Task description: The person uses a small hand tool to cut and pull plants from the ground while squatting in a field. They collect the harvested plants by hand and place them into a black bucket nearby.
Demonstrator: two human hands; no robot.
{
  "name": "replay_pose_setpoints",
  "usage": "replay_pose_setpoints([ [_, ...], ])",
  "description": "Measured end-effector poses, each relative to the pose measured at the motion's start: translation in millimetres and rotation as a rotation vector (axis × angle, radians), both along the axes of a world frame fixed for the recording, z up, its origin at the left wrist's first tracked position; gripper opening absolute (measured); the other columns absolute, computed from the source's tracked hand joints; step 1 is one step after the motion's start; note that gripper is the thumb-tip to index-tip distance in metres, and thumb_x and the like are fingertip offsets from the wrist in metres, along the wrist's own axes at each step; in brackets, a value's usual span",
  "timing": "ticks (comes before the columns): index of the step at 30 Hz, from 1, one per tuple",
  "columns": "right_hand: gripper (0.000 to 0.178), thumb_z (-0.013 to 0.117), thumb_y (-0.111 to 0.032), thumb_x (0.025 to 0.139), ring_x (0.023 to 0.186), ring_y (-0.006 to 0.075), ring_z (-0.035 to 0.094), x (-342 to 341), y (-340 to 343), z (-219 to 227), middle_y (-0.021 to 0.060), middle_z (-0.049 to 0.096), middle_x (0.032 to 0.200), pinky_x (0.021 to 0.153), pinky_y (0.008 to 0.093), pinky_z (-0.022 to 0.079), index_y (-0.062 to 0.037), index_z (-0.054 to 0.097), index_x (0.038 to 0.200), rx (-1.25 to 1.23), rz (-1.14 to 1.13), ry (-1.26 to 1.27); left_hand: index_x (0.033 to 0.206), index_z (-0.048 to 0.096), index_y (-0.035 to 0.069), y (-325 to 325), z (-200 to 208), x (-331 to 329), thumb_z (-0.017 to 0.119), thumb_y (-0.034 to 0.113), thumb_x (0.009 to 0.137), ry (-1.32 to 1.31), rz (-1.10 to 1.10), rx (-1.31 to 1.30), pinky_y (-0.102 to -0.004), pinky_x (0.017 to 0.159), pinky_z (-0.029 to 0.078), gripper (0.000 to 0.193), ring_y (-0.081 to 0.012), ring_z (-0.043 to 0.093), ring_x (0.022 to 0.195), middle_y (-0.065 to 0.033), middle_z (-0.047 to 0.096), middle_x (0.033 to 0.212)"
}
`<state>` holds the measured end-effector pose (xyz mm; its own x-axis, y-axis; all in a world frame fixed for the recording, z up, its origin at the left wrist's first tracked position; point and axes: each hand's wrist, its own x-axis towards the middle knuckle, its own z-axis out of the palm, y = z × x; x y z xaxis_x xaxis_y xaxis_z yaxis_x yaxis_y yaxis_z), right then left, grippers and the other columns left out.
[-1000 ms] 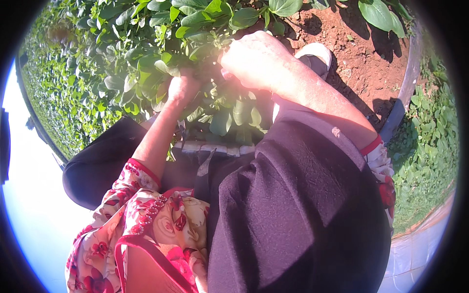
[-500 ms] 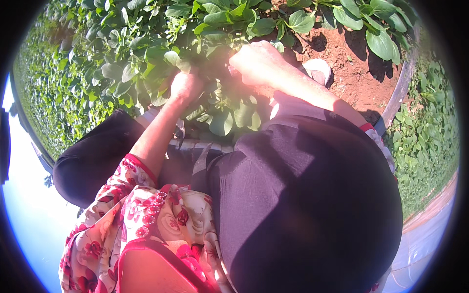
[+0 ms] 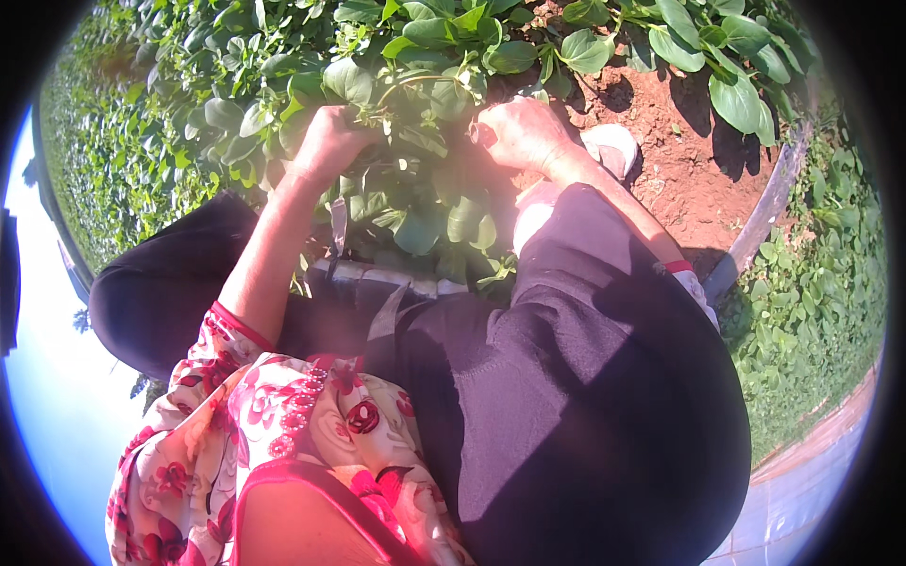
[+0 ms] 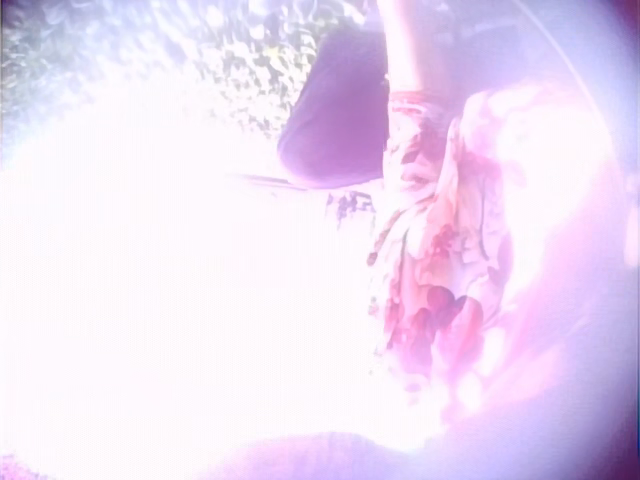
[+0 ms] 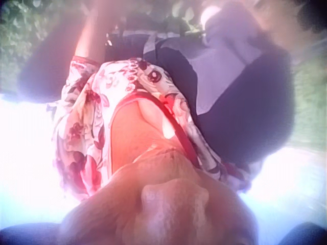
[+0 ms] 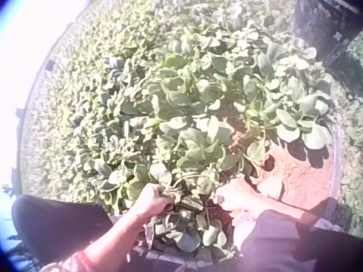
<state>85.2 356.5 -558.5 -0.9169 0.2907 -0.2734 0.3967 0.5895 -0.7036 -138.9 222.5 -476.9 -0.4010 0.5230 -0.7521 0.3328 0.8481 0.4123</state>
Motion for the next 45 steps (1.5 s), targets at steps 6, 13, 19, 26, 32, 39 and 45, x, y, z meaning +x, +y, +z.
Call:
replay_pose_setpoints([
  [6, 0.013, 0.062, -0.025, 0.075, 0.069, 0.0293, 0.065, 4.7, 3.0, 59.2, 0.0117, 0.064, 0.069, 0.062, 0.0426, 0.051, -0.0128, 0.066, 0.077, 0.042, 0.141, 0.038, 0.099, 0.064, -0.002, 10.0, 23.3, 14.4, 0.058, 0.008, 0.084, -0.161, 0.465, 0.157, -0.0262, 0.058, 0.05, 0.019, -0.0108, 0.061, 0.065, -0.0081, 0.066, 0.076],
  [13, 0.01, 0.063, -0.015, 0.072, 0.067, 0.0269, 0.065, 26.6, -2.9, 78.7, 0.007, 0.065, 0.07, 0.06, 0.0385, 0.051, -0.013, 0.066, 0.081, 0.041, 0.228, 0.221, 0.098, 0.066, -0.001, 33.2, -13.3, 51.8, 0.076, 0.018, 0.07, -0.222, 0.246, 0.001, -0.0315, 0.07, 0.051, 0.035, -0.017, 0.063, 0.075, -0.0104, 0.068, 0.082],
  [19, 0.015, 0.065, -0.009, 0.068, 0.067, 0.0259, 0.065, 29.9, 13.6, 108.6, 0.0055, 0.064, 0.07, 0.059, 0.0348, 0.052, -0.0125, 0.067, 0.082, -0.118, 0.267, 0.279, 0.087, 0.067, -0.003, -77.5, -155.9, 19.6, 0.063, 0.017, 0.077, 0.144, -0.598, -0.279, -0.0371, 0.067, 0.052, 0.023, -0.0279, 0.065, 0.075, -0.0165, 0.068, 0.084],
  [26, 0.012, 0.066, -0.013, 0.069, 0.069, 0.026, 0.066, 27.8, 34.5, 106.2, 0.0079, 0.065, 0.07, 0.062, 0.0359, 0.052, -0.0123, 0.068, 0.081, 0.165, 0.15, 0.072, 0.097, 0.066, 0.007, -54.6, -98.3, 31.6, 0.058, 0.02, 0.081, -0.319, 0.216, -0.216, -0.0333, 0.07, 0.048, 0.023, -0.0211, 0.061, 0.084, -0.0093, 0.065, 0.092],
  [32, 0.011, 0.066, -0.018, 0.071, 0.073, 0.0266, 0.067, -0.2, 30.1, 87.3, 0.0111, 0.066, 0.07, 0.065, 0.0376, 0.052, -0.0114, 0.07, 0.079, 0.211, 0.28, 0.007, 0.095, 0.071, 0.011, -20.2, -82.8, 48.5, 0.062, 0.019, 0.079, -0.199, 0.211, -0.45, -0.0322, 0.085, 0.046, 0.021, -0.0214, 0.062, 0.097, -0.0103, 0.067, 0.106],
  [39, 0.015, 0.066, -0.009, 0.068, 0.078, 0.0281, 0.067, -38.9, 19.9, 87.4, 0.011, 0.068, 0.075, 0.069, 0.0391, 0.052, -0.0122, 0.07, 0.082, 0.077, 0.405, -0.073, 0.098, 0.069, 0.008, -22.7, -94.4, 44.3, 0.063, 0.016, 0.079, -0.228, 0.181, -0.364, -0.0317, 0.08, 0.047, 0.022, -0.0204, 0.062, 0.092, -0.0102, 0.067, 0.102],
  [45, 0.008, 0.065, -0.008, 0.064, 0.068, 0.0327, 0.065, -19.8, 15.2, 37.3, 0.0157, 0.064, 0.068, 0.062, 0.042, 0.052, -0.0028, 0.065, 0.07, 0.078, 0.276, -0.116, 0.1, 0.067, 0.005, -51.1, -95.2, 20.7, 0.064, 0.014, 0.078, -0.293, 0.048, -0.268, -0.0313, 0.076, 0.048, 0.024, -0.0195, 0.062, 0.087, -0.0101, 0.067, 0.099],
])
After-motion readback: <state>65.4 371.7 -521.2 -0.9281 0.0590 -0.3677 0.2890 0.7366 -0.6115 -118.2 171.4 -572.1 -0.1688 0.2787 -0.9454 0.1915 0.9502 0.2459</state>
